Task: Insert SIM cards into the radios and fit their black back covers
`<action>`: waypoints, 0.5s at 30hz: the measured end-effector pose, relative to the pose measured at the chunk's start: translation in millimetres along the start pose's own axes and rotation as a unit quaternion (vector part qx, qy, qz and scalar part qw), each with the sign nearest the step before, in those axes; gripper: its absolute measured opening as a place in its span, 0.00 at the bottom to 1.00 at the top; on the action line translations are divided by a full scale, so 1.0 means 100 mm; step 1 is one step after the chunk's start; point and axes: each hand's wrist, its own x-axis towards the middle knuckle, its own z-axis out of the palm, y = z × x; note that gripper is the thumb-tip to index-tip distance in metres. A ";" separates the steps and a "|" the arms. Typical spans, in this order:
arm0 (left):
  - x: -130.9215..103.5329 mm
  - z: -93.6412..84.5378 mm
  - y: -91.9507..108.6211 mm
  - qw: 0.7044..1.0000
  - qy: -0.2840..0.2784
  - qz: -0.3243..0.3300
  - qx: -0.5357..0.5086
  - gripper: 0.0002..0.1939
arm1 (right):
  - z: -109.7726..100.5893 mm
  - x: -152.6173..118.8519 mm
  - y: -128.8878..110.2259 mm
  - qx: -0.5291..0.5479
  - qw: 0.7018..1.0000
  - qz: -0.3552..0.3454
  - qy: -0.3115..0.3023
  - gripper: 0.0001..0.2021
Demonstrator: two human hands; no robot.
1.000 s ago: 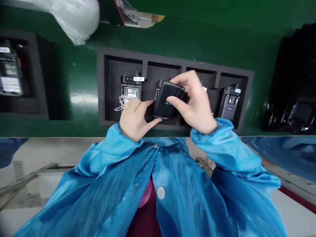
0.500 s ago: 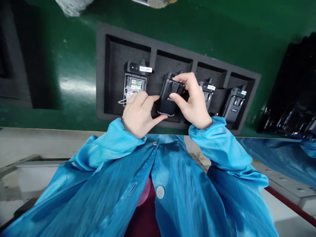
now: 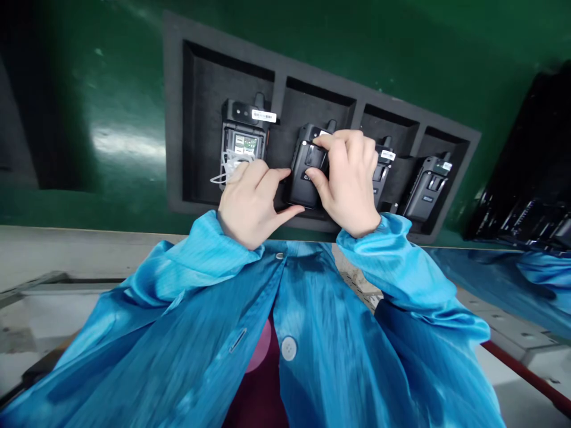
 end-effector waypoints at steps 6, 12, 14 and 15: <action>0.00 0.00 0.00 1.000 -0.004 0.002 0.000 0.30 | 0.04 -0.06 -0.02 -0.047 0.999 0.005 0.005 0.25; 0.00 0.00 0.00 1.000 0.009 0.010 0.008 0.29 | 0.06 -0.07 -0.04 -0.095 0.995 -0.018 0.018 0.24; 0.00 0.00 0.00 1.000 0.008 0.010 0.008 0.29 | 0.06 -0.07 -0.06 -0.110 0.993 -0.027 0.020 0.23; 0.00 0.00 0.01 1.000 0.005 0.007 0.008 0.29 | 0.05 -0.07 -0.07 -0.113 0.993 -0.028 0.020 0.22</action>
